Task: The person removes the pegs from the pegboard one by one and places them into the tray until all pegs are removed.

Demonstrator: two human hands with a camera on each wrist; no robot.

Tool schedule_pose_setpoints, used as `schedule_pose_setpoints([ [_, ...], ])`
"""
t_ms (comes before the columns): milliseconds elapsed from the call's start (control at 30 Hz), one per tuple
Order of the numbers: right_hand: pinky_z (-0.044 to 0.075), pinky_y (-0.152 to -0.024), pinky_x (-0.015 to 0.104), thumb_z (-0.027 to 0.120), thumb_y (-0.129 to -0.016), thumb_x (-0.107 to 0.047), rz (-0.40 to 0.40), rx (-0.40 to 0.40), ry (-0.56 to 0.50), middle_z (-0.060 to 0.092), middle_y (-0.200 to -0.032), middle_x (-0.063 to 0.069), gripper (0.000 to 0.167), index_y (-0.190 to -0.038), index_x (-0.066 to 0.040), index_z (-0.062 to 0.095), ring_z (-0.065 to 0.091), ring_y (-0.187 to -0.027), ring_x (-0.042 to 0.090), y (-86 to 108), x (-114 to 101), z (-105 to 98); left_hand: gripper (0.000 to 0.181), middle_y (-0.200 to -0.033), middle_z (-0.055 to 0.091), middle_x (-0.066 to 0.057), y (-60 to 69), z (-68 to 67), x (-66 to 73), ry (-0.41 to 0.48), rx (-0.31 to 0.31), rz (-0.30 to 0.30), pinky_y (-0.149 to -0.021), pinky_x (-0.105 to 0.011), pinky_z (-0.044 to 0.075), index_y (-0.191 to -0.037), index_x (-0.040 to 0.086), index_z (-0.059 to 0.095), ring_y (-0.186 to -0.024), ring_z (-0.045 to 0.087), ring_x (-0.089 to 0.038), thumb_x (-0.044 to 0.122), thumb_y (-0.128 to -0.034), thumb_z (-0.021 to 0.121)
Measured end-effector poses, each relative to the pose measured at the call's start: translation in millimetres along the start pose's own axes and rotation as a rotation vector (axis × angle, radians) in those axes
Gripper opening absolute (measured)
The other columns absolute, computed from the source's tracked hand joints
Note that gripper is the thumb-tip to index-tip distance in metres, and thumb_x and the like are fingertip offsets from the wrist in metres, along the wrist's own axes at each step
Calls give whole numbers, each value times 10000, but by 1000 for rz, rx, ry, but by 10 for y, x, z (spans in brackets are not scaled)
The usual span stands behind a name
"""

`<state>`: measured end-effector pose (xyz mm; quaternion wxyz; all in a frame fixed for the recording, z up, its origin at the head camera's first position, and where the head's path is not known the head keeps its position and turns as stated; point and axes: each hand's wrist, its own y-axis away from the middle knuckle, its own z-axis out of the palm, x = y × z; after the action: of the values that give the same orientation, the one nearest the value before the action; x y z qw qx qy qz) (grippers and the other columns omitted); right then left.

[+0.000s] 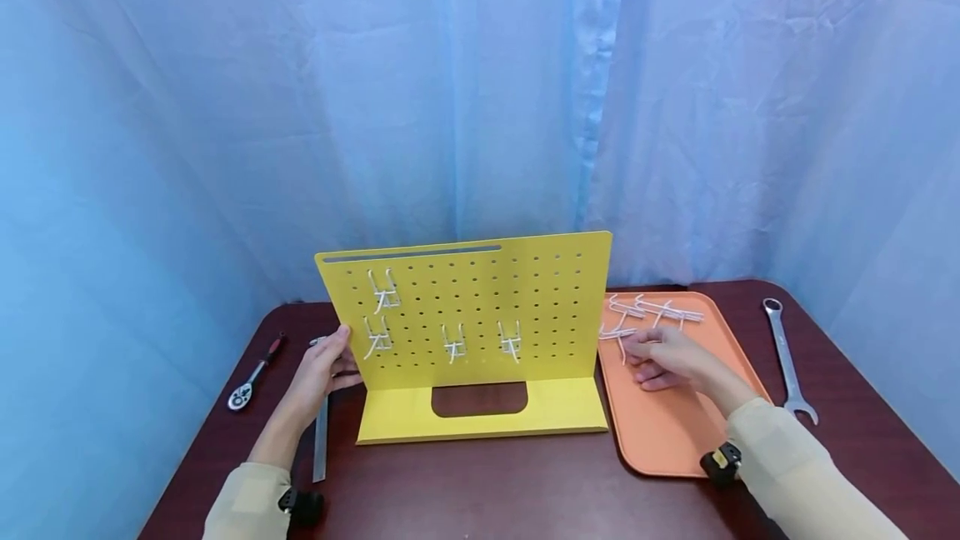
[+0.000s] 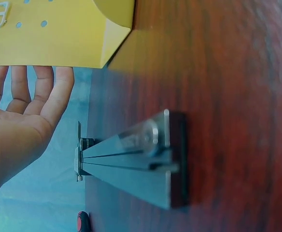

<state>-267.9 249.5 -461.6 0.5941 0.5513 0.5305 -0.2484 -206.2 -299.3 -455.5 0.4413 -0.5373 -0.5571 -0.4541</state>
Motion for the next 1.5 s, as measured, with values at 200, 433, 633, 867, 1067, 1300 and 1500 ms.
schedule_pose_setpoints([
  [200, 606, -686, 401, 605, -1042, -317, -83, 20, 136, 661, -997, 136, 466, -1285, 77, 558, 698, -784, 250, 231, -133, 64, 624, -1064, 627, -163, 28, 15, -13, 0, 15, -12, -845, -390, 589, -1229, 27, 587, -953, 677, -270, 599, -1041, 421],
  [433, 610, -729, 433, 632, -1022, -365, -195, -46, 224, 677, -1032, 157, 515, -1319, 55, 608, 708, -857, 330, 552, -432, 211, 623, -1049, 639, -166, 11, 26, -9, 19, 16, -8, -829, -394, 595, -1181, 15, 598, -938, 682, -278, 598, -1039, 433],
  [633, 606, -771, 434, 619, -1036, -296, -313, -137, 168, 675, -1103, 190, 508, -1345, 103, 554, 701, -932, 340, 752, -706, 406, 629, -1080, 623, -177, 3, 18, 22, 2, 11, -9, -856, -399, 587, -1195, 15, 588, -968, 673, -278, 602, -1038, 426],
  [867, 564, -888, 500, 566, -1064, -229, -421, -274, -35, 542, -1390, 295, 530, -1446, 112, 429, 634, -1169, 387, 823, -945, 758, 631, -1086, 628, -169, 13, 9, 32, -2, 2, 5, -871, -416, 582, -1263, 24, 577, -980, 676, -280, 594, -1043, 420],
  [1067, 540, -937, 508, 573, -1060, -207, -433, -380, -167, 487, -1470, 274, 544, -1490, 71, 390, 560, -1266, 431, 757, -1192, 1136, 630, -1090, 627, -173, 13, 19, 23, -3, 0, -1, -873, -418, 582, -1262, 21, 576, -984, 674, -284, 590, -1046, 416],
  [1300, 540, -940, 504, 620, -1035, -216, -425, -465, -245, 521, -1455, 232, 570, -1483, 62, 404, 561, -1271, 422, 634, -1477, 1571, 637, -1078, 629, -181, 5, 20, 21, 0, -3, -1, -857, -409, 587, -1244, 4, 578, -969, 677, -287, 588, -1048, 416],
  [1500, 549, -931, 482, 604, -1040, -185, -416, -501, -289, 525, -1451, 234, 532, -1472, 67, 423, 618, -1217, 363, 465, -1650, 1970, 626, -1059, 632, -170, 0, 24, 15, 6, -2, -2, -850, -403, 589, -1209, 7, 583, -952, 682, -267, 588, -1048, 416],
])
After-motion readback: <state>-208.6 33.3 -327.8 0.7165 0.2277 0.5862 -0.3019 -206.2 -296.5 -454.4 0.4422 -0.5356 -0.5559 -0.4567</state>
